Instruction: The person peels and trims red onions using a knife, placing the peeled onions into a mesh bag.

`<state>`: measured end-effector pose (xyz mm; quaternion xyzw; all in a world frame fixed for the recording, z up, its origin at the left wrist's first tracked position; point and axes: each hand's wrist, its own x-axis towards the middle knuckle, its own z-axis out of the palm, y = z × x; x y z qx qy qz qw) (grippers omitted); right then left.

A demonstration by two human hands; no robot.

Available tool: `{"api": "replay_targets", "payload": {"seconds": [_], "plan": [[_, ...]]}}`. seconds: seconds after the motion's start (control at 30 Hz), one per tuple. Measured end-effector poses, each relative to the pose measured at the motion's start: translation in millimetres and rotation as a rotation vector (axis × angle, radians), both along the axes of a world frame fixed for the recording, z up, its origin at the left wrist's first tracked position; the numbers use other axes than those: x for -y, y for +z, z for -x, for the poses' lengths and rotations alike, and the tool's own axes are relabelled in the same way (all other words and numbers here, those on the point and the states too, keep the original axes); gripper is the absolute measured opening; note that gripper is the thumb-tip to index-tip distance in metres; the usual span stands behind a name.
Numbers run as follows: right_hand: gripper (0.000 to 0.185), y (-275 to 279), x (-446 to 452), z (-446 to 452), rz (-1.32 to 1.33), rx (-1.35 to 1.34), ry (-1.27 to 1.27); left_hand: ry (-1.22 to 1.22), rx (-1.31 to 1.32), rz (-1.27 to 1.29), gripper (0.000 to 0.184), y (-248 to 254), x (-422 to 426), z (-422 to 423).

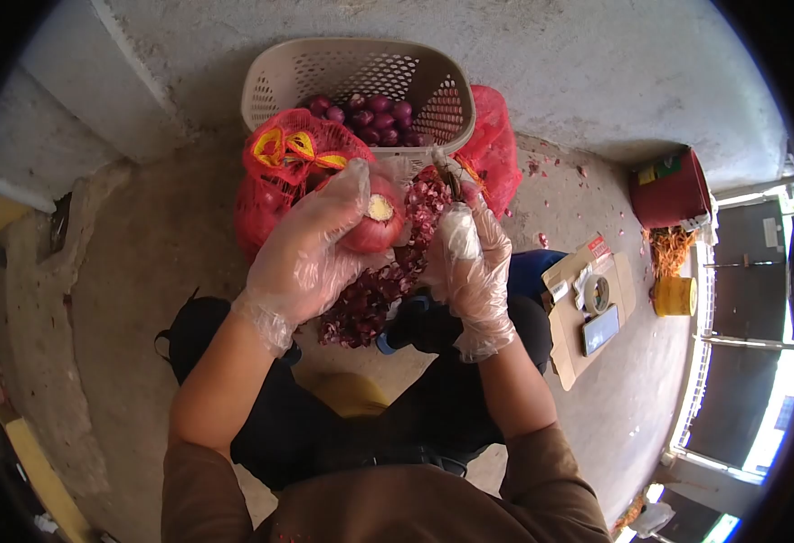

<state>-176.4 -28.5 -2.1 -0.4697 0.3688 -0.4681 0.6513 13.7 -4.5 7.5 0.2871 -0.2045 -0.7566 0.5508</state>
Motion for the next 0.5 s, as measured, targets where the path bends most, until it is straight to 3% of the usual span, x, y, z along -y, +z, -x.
{"api": "replay_targets", "payload": {"seconds": [0.03,0.13,0.23,0.4,0.5], "plan": [[0.044,-0.9,-0.6,-0.9,-0.013,-0.012,-0.004,0.035,0.002,-0.003,0.062,-1.4,-0.2,-0.4],[0.045,-6.0,-1.5,-4.8,0.049,-0.029,-0.014,0.029,-0.119,0.089,0.049,1.0,0.9,0.7],[0.046,-11.0,-0.1,-4.6,0.104,-0.064,0.02,0.04,-0.207,0.051,0.052,1.1,-1.1,-1.6],[0.059,8.7,17.4,9.3,-0.095,-0.493,0.182,0.117,-0.164,0.16,0.06,3.5,4.0,2.2],[0.069,10.2,21.8,14.5,0.078,-0.651,0.205,0.151,-0.13,0.148,0.059,6.1,7.0,5.4]]}}
